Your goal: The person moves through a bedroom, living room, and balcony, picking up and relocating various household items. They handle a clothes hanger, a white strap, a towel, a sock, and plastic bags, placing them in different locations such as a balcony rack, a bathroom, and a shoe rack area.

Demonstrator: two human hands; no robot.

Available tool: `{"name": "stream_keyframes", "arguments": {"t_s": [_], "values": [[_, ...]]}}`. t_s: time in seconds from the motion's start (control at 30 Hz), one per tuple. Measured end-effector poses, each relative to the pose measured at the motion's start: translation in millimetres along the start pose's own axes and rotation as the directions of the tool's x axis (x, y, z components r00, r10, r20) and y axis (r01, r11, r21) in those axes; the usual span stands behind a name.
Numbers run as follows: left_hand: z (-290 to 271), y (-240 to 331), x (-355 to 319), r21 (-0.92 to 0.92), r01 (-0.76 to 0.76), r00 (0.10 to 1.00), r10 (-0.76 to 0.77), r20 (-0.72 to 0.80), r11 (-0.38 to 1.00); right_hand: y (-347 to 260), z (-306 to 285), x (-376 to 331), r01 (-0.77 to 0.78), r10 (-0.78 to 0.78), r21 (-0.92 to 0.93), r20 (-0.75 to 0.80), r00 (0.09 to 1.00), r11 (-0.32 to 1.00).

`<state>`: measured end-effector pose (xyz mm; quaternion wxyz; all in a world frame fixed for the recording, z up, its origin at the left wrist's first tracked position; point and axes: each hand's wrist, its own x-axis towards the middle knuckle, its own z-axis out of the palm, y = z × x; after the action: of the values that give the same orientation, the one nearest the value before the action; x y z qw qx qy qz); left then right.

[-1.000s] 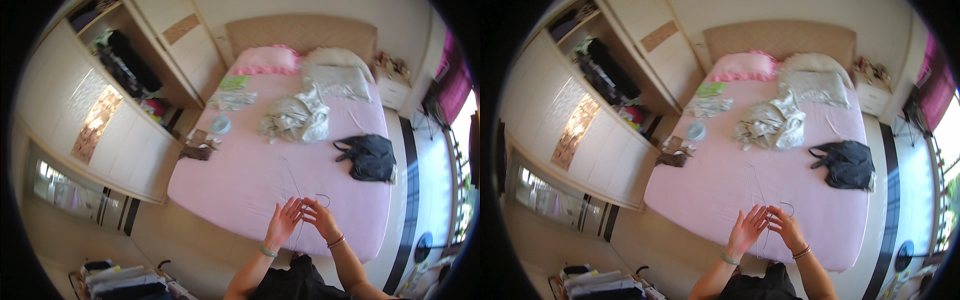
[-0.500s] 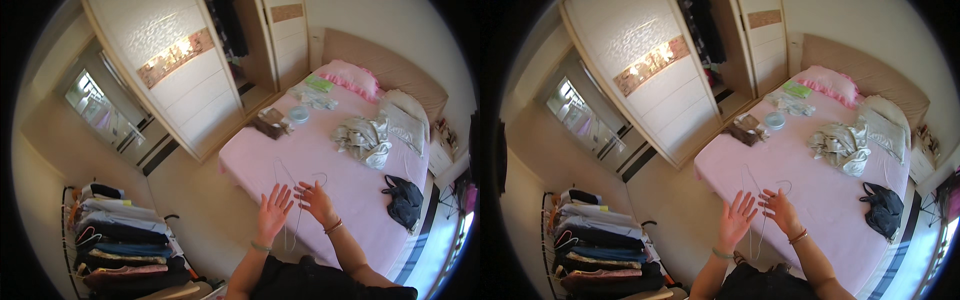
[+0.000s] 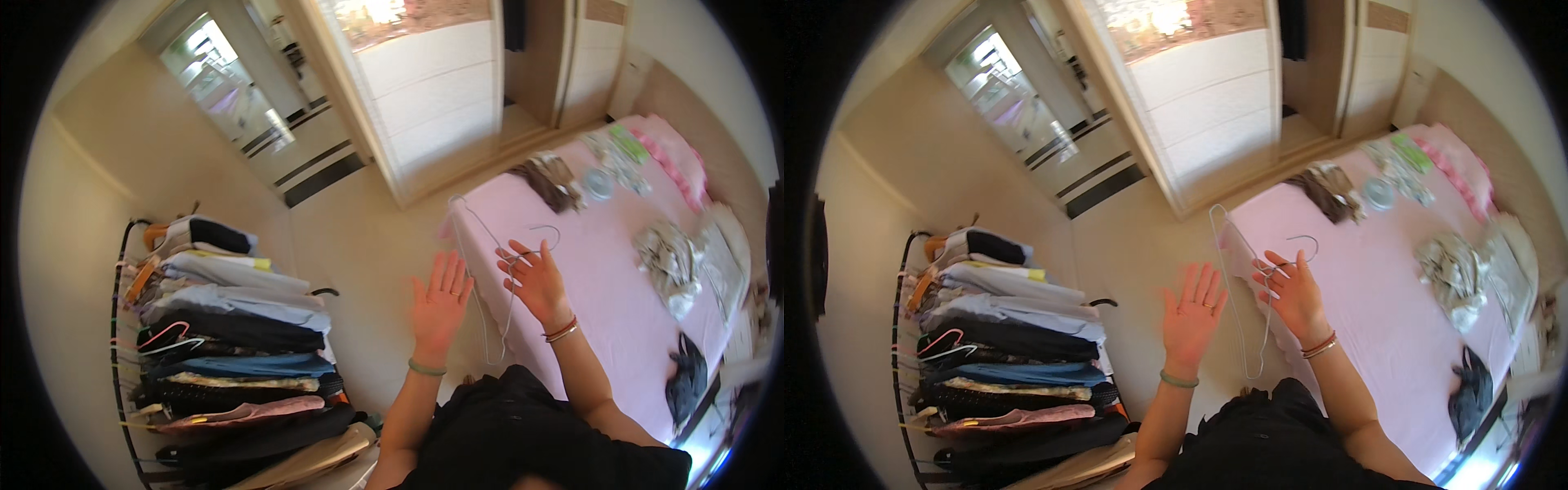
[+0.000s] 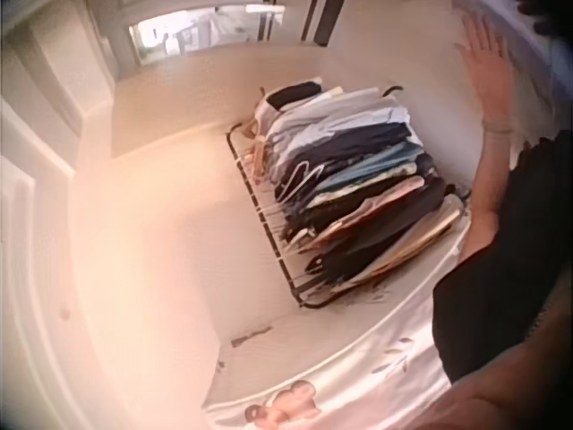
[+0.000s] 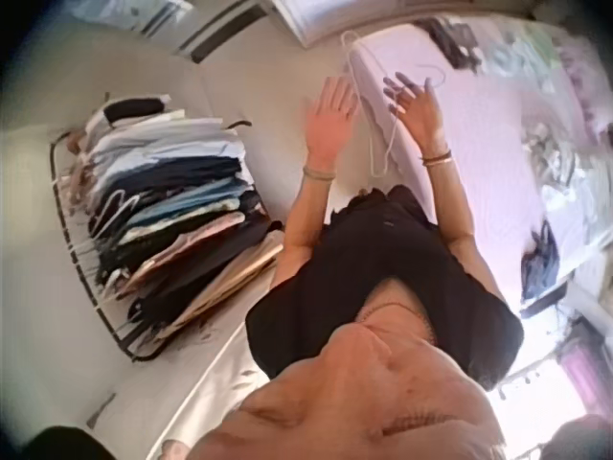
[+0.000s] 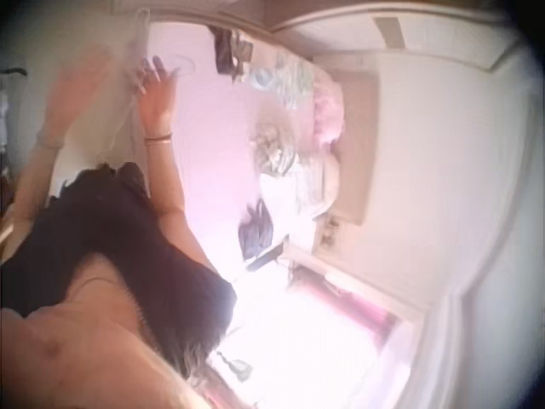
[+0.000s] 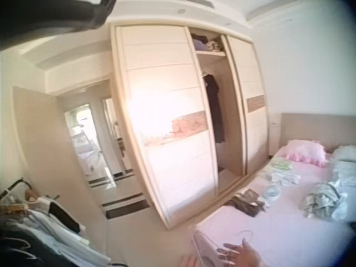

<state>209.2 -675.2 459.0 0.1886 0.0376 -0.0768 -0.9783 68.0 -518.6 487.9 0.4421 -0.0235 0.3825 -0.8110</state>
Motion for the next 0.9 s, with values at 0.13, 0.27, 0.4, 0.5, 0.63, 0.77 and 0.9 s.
{"name": "stream_keyframes", "arguments": {"t_s": [0.13,0.27,0.4,0.5,0.63,0.77,0.9], "values": [[-15,57,21,0.015,-0.118,0.993,0.118,0.009,0.993,18,45,66,-0.068,0.068,-0.013,0.079,0.995,0.998],[-18,110,43,-0.015,-0.240,0.969,0.238,-0.073,0.971,31,79,137,-0.176,0.179,-0.041,0.085,0.980,0.984],[-20,168,85,0.040,-0.375,0.923,0.377,-0.075,0.926,33,118,226,-0.219,0.242,-0.126,0.213,0.946,0.967],[-22,214,121,0.017,-0.471,0.880,0.471,-0.054,0.882,36,159,297,-0.265,0.302,-0.157,0.301,0.905,0.951],[-25,273,158,0.088,-0.598,0.794,0.604,-0.076,0.797,52,218,382,-0.310,0.365,-0.199,0.385,0.848,0.930],[-28,321,195,0.087,-0.645,0.755,0.651,-0.081,0.759,64,269,447,-0.357,0.419,-0.223,0.412,0.809,0.907],[-40,376,238,0.108,-0.660,0.736,0.669,-0.104,0.743,85,306,511,-0.398,0.458,-0.228,0.383,0.802,0.889]]}}
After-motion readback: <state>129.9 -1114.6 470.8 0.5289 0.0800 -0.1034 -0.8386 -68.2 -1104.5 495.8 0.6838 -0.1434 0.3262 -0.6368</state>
